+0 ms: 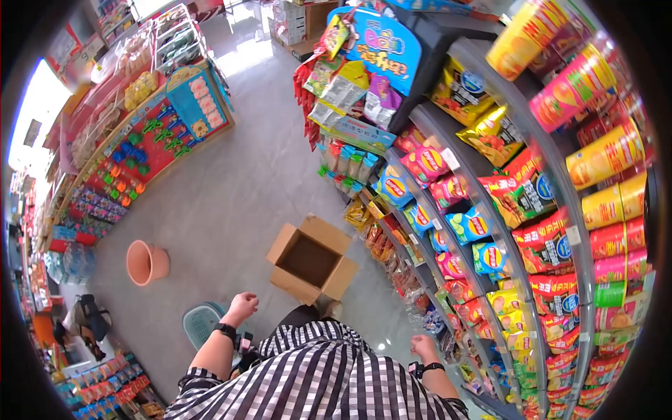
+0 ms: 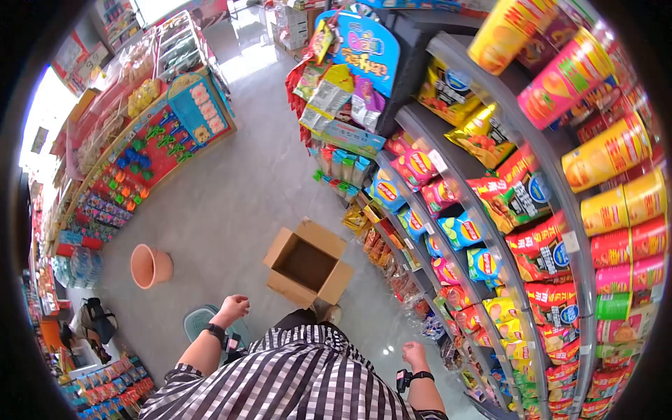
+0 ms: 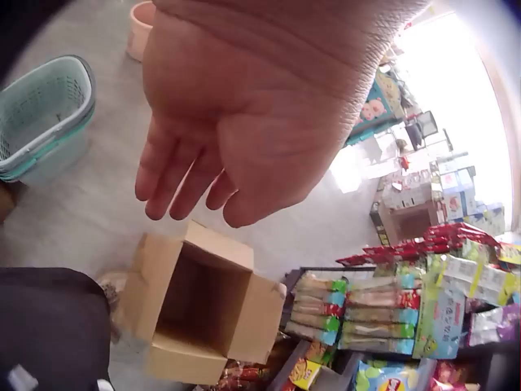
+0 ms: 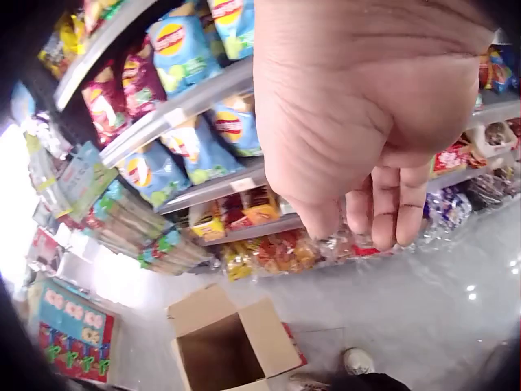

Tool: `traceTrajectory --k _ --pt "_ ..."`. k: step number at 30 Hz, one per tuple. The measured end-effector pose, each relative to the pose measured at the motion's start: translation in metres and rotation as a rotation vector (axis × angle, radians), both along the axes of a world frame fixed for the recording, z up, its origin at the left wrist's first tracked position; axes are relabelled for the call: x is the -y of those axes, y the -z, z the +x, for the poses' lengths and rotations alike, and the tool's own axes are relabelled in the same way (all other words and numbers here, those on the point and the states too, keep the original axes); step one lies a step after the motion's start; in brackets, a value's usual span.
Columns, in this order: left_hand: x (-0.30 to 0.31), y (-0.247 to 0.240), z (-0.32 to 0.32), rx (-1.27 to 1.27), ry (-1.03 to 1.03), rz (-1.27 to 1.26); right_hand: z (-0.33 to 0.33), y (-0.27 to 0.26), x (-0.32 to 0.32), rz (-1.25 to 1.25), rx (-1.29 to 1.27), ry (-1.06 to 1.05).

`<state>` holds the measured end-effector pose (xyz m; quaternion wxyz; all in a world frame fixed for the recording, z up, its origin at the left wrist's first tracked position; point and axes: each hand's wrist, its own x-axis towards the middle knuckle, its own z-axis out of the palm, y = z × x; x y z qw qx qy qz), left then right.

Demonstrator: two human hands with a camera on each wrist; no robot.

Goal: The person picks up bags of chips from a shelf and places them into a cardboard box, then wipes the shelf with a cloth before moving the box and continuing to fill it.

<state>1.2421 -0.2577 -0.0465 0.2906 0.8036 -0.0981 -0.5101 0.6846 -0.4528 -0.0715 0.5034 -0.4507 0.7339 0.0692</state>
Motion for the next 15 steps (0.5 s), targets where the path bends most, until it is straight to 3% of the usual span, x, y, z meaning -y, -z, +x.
traceTrajectory --k 5,11,13,15 --pt "-0.06 0.004 -0.002 0.081 0.035 0.105 -0.01 0.045 -0.012 -0.026 0.038 0.008" --pt "-0.129 -0.021 -0.028 0.06 -0.176 0.277 0.013 0.04 -0.011 0.026 0.233 0.012" --pt "-0.135 -0.02 -0.041 -0.005 -0.225 0.158 0.003 0.041 -0.009 -0.01 0.259 0.021" --pt "-0.128 -0.025 -0.057 0.02 -0.245 0.21 -0.011 0.043 -0.008 -0.024 0.247 0.022"
